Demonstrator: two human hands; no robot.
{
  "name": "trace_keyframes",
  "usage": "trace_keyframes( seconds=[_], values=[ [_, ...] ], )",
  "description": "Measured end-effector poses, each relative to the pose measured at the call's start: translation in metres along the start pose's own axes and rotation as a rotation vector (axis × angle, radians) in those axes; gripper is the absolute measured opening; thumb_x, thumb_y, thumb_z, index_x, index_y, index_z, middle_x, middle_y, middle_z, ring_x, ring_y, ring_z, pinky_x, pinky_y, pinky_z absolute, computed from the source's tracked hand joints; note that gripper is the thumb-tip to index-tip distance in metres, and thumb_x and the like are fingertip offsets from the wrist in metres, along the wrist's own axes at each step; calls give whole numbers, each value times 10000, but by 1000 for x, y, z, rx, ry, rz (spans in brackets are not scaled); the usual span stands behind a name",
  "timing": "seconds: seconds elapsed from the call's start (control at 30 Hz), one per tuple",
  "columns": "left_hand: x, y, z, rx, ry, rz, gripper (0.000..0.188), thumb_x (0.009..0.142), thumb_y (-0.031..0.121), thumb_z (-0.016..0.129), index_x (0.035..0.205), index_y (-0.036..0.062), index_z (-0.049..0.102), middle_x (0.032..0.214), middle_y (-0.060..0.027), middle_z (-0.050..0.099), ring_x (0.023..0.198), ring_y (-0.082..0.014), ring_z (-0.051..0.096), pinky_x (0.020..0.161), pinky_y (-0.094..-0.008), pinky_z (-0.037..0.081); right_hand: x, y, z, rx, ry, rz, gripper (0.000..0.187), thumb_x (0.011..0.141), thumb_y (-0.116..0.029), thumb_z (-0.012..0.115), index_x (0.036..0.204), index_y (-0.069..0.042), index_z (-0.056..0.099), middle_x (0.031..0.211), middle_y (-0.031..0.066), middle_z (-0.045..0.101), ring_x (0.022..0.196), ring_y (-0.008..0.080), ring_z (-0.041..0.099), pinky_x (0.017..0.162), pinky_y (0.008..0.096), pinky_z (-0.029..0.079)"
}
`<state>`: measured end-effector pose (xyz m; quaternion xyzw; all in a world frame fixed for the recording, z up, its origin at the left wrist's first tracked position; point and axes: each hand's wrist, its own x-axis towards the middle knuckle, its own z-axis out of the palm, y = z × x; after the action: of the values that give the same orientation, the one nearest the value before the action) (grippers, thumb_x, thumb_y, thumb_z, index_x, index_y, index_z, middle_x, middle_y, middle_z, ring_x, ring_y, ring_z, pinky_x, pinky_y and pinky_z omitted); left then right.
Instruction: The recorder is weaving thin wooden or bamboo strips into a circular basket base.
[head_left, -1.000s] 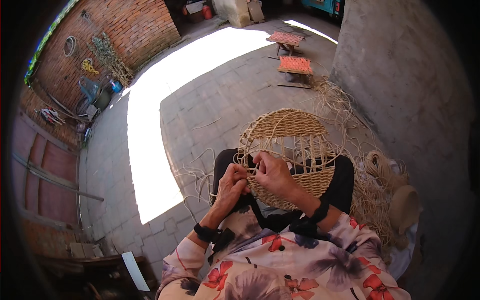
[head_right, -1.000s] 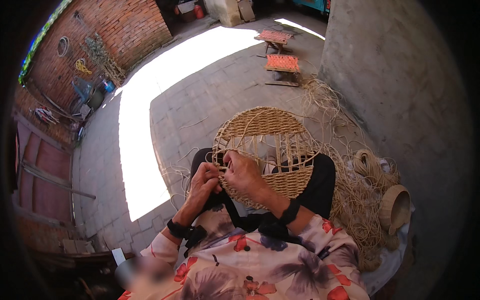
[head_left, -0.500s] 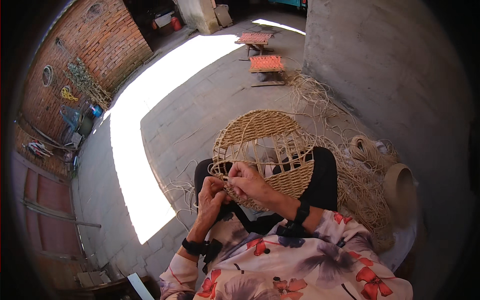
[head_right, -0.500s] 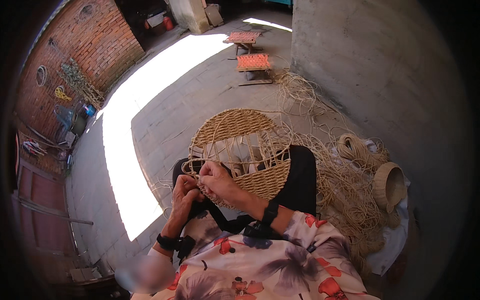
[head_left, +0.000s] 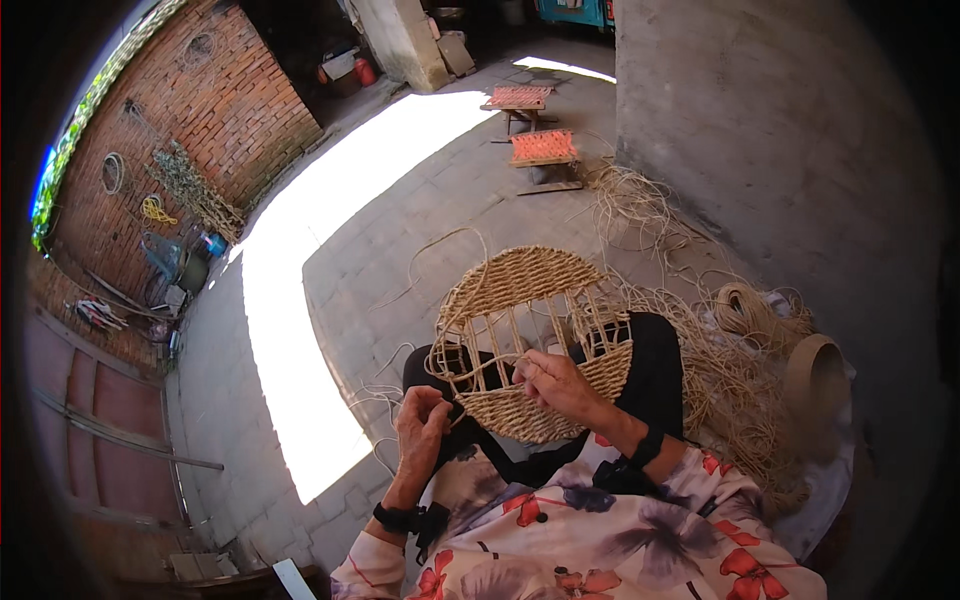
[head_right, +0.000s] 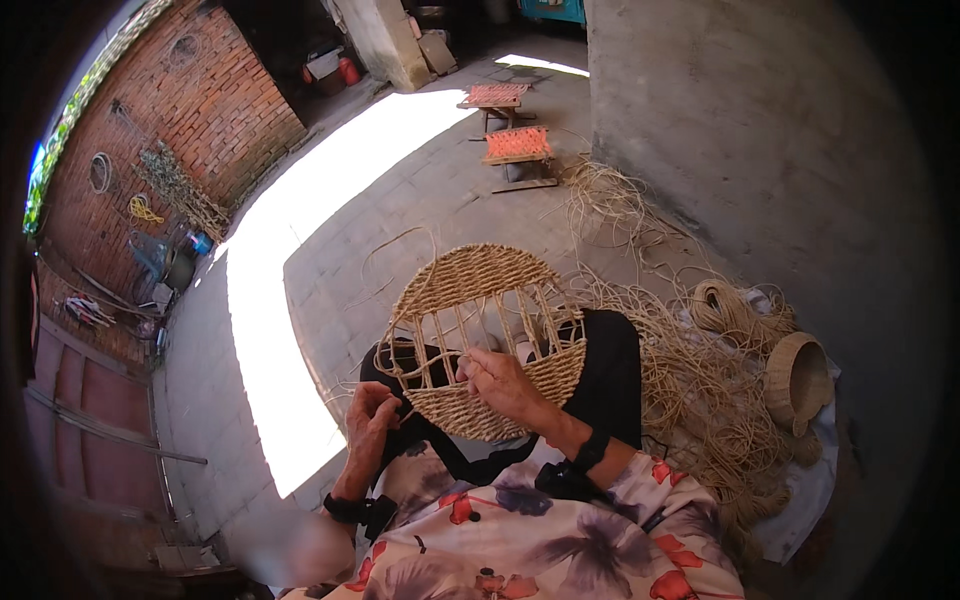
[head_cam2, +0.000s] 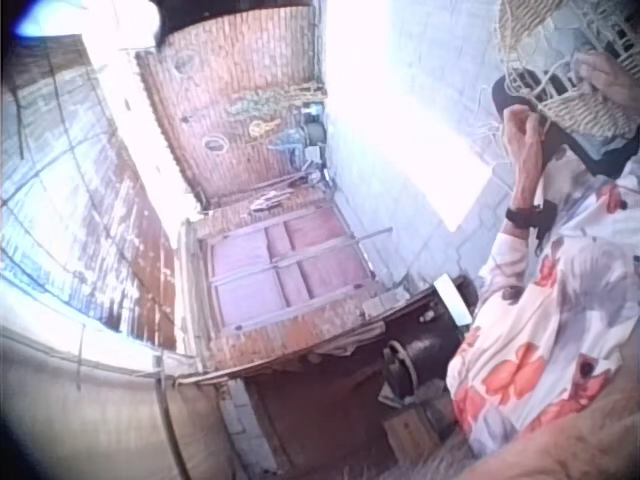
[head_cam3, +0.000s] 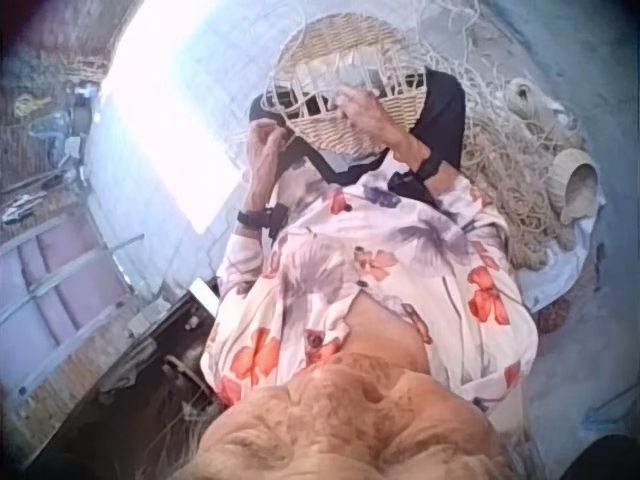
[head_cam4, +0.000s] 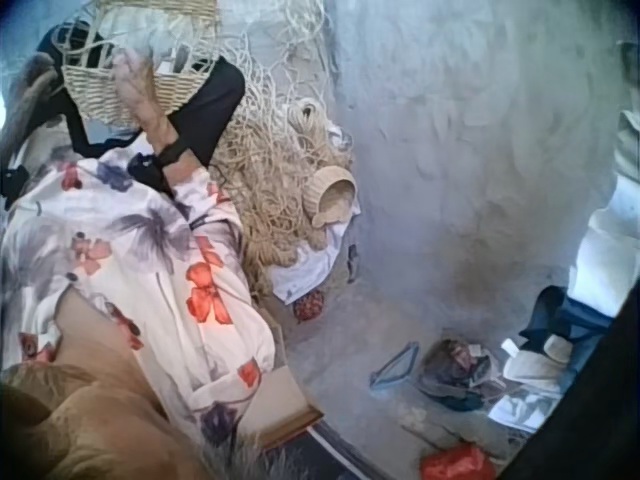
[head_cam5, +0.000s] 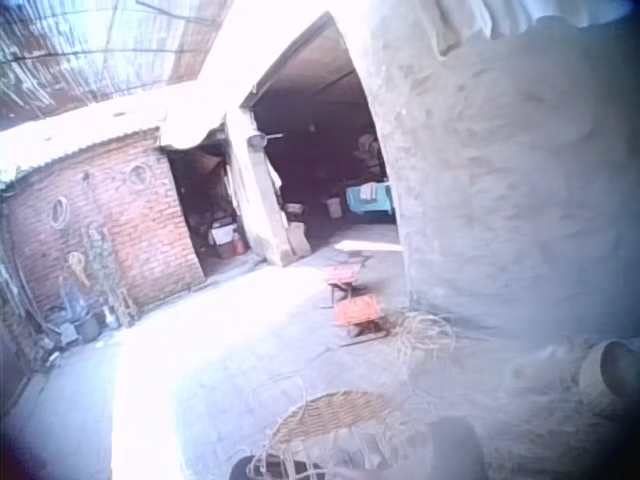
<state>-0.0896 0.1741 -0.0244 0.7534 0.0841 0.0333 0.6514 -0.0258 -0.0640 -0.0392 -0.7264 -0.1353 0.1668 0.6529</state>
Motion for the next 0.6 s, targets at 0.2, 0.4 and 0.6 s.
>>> trace_keyframes(
  seconds=[0.2, 0.4, 0.6],
  values=[
    [-7, -6, -12, 154, 32, -75, 100, 910, 79, 602, 982, 14, 628, 777, -10, 615, 650, -72, 558, 578, -214, 460, 2, -9, 16, 58, 13, -69, 307, 1020, -233, 455, 888, 3, 599, 668, 55, 599, 620, 133, 595, 589, 299, 490],
    [-7, 3, -13, 103, 27, -176, 164, 935, 109, 576, 1044, 7, 643, 859, -39, 675, 666, -77, 570, 591, -211, 467, 2, -1, 19, 199, -14, -25, 337, 1036, -282, 461, 889, -10, 595, 658, 39, 582, 563, 108, 571, 525, 263, 472],
    [3, 4, -10, 97, -21, -206, 196, 931, 117, 582, 1089, 20, 644, 894, -32, 684, 708, -81, 593, 616, -220, 493, -2, 8, 7, 415, -22, 64, 332, 1043, -315, 457, 942, -28, 590, 700, 5, 583, 568, 70, 565, 499, 206, 485]
  ],
)
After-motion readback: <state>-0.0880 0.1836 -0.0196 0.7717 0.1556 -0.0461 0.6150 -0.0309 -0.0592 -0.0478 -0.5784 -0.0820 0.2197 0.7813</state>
